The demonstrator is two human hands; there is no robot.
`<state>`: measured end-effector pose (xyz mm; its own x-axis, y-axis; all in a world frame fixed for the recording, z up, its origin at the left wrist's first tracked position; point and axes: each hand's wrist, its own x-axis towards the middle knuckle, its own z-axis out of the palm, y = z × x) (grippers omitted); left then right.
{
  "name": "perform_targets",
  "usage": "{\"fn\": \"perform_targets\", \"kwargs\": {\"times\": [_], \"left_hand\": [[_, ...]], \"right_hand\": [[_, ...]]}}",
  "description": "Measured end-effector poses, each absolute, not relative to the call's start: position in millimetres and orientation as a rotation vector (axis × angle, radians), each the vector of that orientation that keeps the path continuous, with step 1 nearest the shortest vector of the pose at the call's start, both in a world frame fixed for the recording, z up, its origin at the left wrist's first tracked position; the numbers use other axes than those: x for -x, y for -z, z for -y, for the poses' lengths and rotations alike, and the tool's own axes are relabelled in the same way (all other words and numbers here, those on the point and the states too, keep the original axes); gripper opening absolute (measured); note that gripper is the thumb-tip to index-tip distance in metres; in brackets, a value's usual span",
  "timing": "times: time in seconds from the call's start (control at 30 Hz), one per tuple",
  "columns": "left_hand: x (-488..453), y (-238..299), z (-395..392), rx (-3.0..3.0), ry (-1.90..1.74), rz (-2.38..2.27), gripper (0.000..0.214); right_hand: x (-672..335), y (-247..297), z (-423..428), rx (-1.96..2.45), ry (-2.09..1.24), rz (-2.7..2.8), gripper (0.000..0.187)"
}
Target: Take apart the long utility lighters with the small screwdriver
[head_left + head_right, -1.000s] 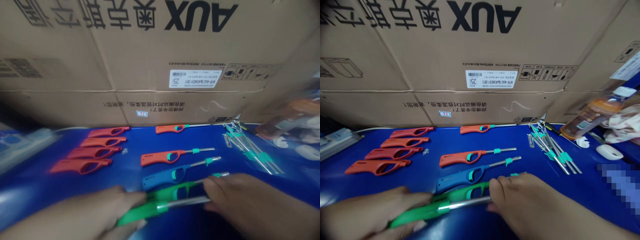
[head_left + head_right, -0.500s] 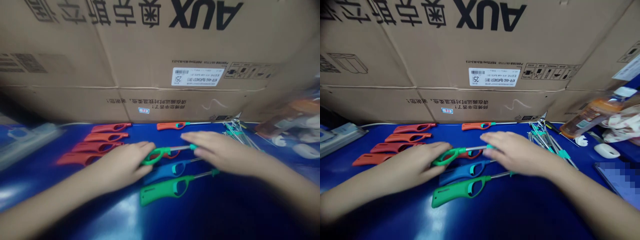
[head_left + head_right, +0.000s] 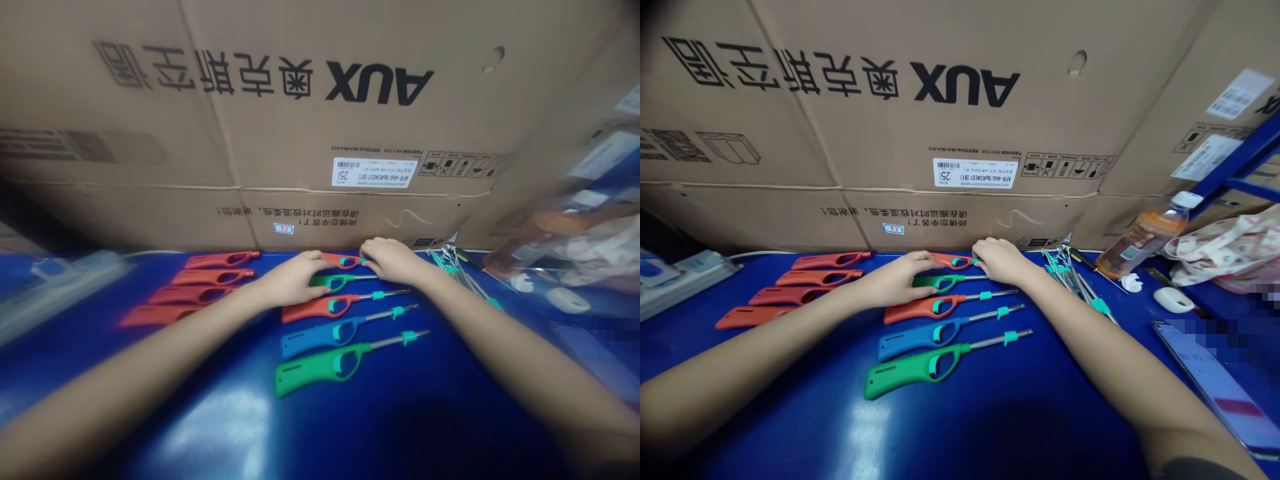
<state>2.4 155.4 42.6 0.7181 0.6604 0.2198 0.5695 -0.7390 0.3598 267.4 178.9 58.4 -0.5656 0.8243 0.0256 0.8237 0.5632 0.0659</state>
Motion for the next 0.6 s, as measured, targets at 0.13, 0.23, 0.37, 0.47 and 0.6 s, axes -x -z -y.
{"fn": "perform_targets", "kwargs": {"times": [0.13,0.23,0.37,0.47,0.6], "left_hand": [[-4,-67,-141,-2.901,-0.733,-1.082,0.041],[-6,-87,-108,-3.045,-0.463,-1.081,0.038],[10,-99,-37,-2.679,-0.074,-1.008,0.021],[33,-100,10,-2.484,-0.015,-1.015,0.026],[43,-100,25,-2.290,-0.007,-1.091,0.022]], "right_hand": [[-260,-75,-149,-1.490,-0.078,-2.769,0.024],[-249,-92,-104,-1.373,-0.179,-2.835,0.025],[-246,-101,-25,-1.001,-0.404,-3.057,0.030],[-253,-100,20,-1.006,-0.460,-3.070,0.044],[-262,-98,26,-0.991,-0.528,-3.064,0.049]]}}
